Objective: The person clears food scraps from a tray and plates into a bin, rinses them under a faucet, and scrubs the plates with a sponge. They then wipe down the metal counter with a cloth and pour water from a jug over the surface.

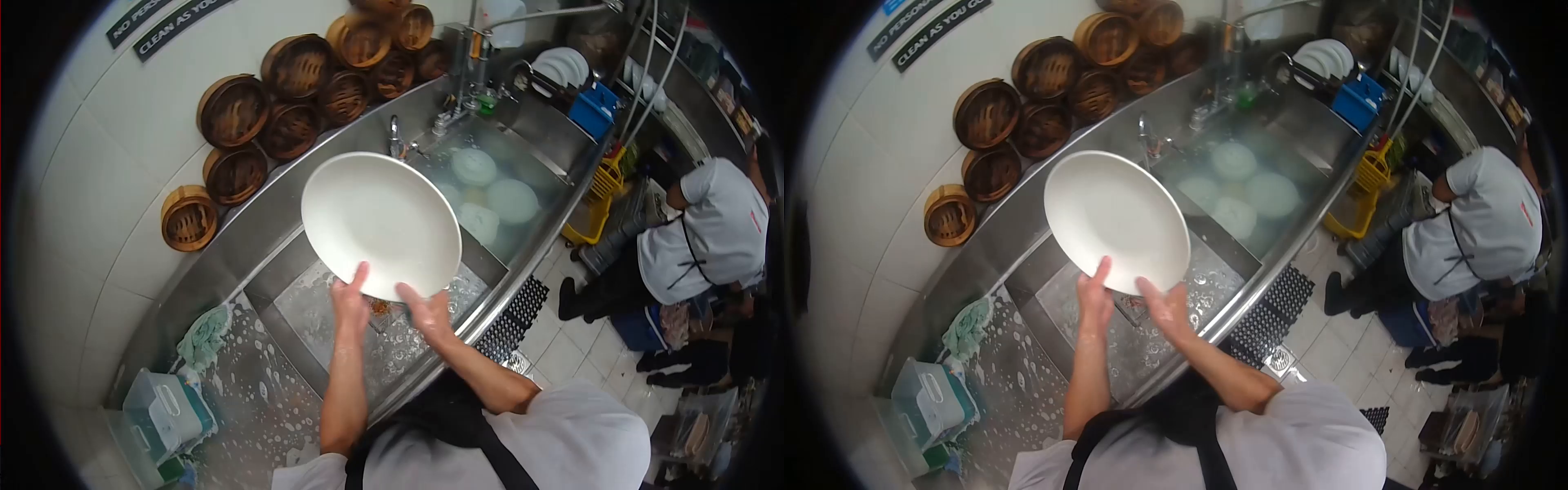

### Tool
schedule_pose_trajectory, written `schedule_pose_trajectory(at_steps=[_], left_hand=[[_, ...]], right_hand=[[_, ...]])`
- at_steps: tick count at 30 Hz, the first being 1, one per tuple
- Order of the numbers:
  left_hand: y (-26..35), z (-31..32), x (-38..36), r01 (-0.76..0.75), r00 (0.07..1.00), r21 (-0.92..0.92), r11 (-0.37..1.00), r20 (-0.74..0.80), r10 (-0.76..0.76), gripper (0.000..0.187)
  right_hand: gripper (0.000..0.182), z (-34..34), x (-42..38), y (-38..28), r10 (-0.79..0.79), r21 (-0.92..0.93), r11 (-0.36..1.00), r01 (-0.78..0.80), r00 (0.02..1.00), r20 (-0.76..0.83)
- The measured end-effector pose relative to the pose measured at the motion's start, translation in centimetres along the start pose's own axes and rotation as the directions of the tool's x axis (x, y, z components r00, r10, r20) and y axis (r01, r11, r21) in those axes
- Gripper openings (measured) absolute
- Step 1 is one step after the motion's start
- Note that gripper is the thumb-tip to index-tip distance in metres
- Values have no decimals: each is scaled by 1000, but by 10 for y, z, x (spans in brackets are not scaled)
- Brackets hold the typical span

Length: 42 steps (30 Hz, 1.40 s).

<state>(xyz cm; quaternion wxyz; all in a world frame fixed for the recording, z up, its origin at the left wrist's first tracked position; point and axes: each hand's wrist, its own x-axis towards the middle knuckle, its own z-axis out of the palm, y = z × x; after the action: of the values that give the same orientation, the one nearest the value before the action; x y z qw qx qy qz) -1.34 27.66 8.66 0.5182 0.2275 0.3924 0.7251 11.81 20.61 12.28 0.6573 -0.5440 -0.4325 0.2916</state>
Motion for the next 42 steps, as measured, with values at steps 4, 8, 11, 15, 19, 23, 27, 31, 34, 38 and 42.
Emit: schedule_pose_trajectory(at_steps=[4, 8, 11, 15, 19, 23, 27, 31, 34, 38, 42], left_hand=[[47, -13, 24, 167, 970, 131, 977, 158, -187, 43], [10, -20, 15, 289, 939, 125, 949, 155, -306, 44], [-10, -48, -1, 427, 889, 61, 902, 151, -431, 44], [22, -113, -36, 489, 857, 170, 855, 86, -507, 48], [-4, -141, -67, 490, 871, 90, 867, -29, -490, 43], [47, -176, -51, 445, 894, 236, 864, -75, -441, 41], [12, -185, -47, 465, 885, 582, 667, -284, -369, 43], [-46, -148, -16, 627, 765, 196, 754, 25, -644, 60], [-130, -160, 46, 739, 663, 28, 673, 147, -734, 75], [-272, -167, 113, 892, 450, 14, 451, 53, -892, 70], [-339, -171, 165, 828, 542, -73, 555, -144, -828, 40]], right_hand=[[55, -55, 53, -57, 155, -171, 983, -71, 820, 552], [51, -15, 118, -14, 208, 434, 770, -467, 828, 520], [49, 35, 19, 81, 243, 72, 945, -319, 833, 497], [47, 15, -18, 57, 359, 17, 865, -501, 642, 677], [51, 57, -46, 169, 716, -246, -32, -969, -194, 671], [74, 17, -90, 79, 635, 75, 485, -871, 409, 655], [62, -39, -52, 45, 669, 141, 433, -890, 422, 612], [38, -90, -24, 81, 730, -311, 683, -661, 624, 278], [37, -109, 16, 62, 740, -405, 662, -631, 637, 216], [37, -142, 66, 69, 669, -603, 654, -456, 721, 180], [40, -166, 114, 82, 621, -720, 629, -292, 747, 240]])
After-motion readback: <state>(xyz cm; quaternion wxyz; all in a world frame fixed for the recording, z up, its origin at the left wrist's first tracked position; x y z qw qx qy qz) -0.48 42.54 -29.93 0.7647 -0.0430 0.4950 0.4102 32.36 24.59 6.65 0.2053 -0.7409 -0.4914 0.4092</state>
